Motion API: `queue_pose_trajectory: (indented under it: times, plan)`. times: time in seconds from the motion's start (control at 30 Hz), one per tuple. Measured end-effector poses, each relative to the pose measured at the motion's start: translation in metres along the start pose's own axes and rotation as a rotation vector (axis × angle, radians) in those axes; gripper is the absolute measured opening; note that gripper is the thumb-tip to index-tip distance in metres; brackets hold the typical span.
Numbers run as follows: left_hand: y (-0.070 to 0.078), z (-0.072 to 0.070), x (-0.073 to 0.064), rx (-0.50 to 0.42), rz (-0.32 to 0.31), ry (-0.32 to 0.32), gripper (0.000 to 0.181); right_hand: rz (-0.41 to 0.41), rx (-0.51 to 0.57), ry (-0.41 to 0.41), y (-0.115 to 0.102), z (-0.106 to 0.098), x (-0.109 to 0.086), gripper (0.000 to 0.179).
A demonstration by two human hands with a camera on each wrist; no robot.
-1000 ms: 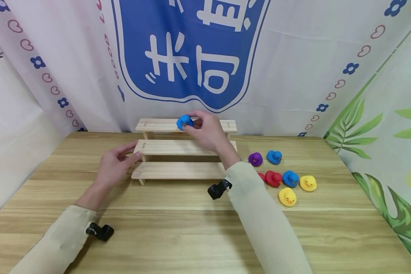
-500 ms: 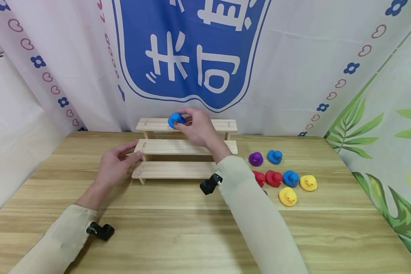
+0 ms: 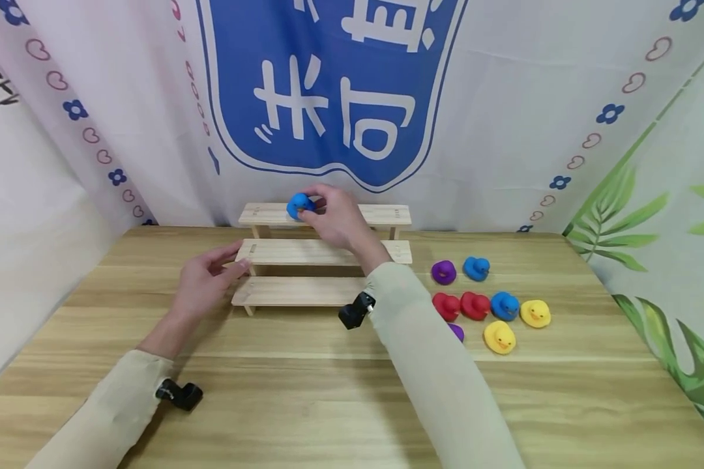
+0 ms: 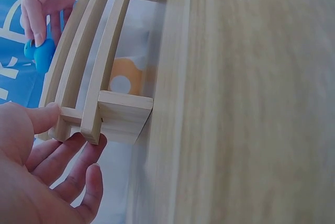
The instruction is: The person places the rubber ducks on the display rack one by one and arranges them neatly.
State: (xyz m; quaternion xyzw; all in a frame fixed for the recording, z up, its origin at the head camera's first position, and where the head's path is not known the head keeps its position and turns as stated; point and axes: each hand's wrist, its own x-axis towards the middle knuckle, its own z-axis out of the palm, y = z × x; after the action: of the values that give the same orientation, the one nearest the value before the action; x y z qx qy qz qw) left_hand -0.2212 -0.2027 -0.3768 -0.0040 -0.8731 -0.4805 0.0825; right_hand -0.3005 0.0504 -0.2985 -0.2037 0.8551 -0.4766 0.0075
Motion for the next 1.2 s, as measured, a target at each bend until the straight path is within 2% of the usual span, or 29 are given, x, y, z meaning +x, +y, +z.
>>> queue_pose_trajectory:
  times: [0.23, 0.37, 0.6, 0.93, 1.2]
  plan:
    - [0.000, 0.003, 0.001, 0.001, -0.021, 0.001, 0.053, 0.024, 0.017, -0.024, 0.000, 0.003, 0.004, 0.039]
    - [0.000, -0.001, -0.002, 0.013, -0.030, -0.004, 0.054, 0.045, -0.006, -0.037, -0.002, 0.010, 0.006, 0.040]
    - [0.002, 0.002, -0.001, 0.002, -0.056, -0.016, 0.053, 0.059, -0.038, -0.041, -0.005, 0.012, 0.008, 0.039]
    - [0.000, 0.003, 0.001, 0.016, 0.012, 0.009, 0.054, 0.057, -0.050, -0.036, -0.005, 0.011, 0.014, 0.038]
    - [0.000, 0.003, 0.001, 0.008, -0.002, -0.001, 0.054, 0.041, -0.074, -0.035, -0.005, 0.014, 0.013, 0.037]
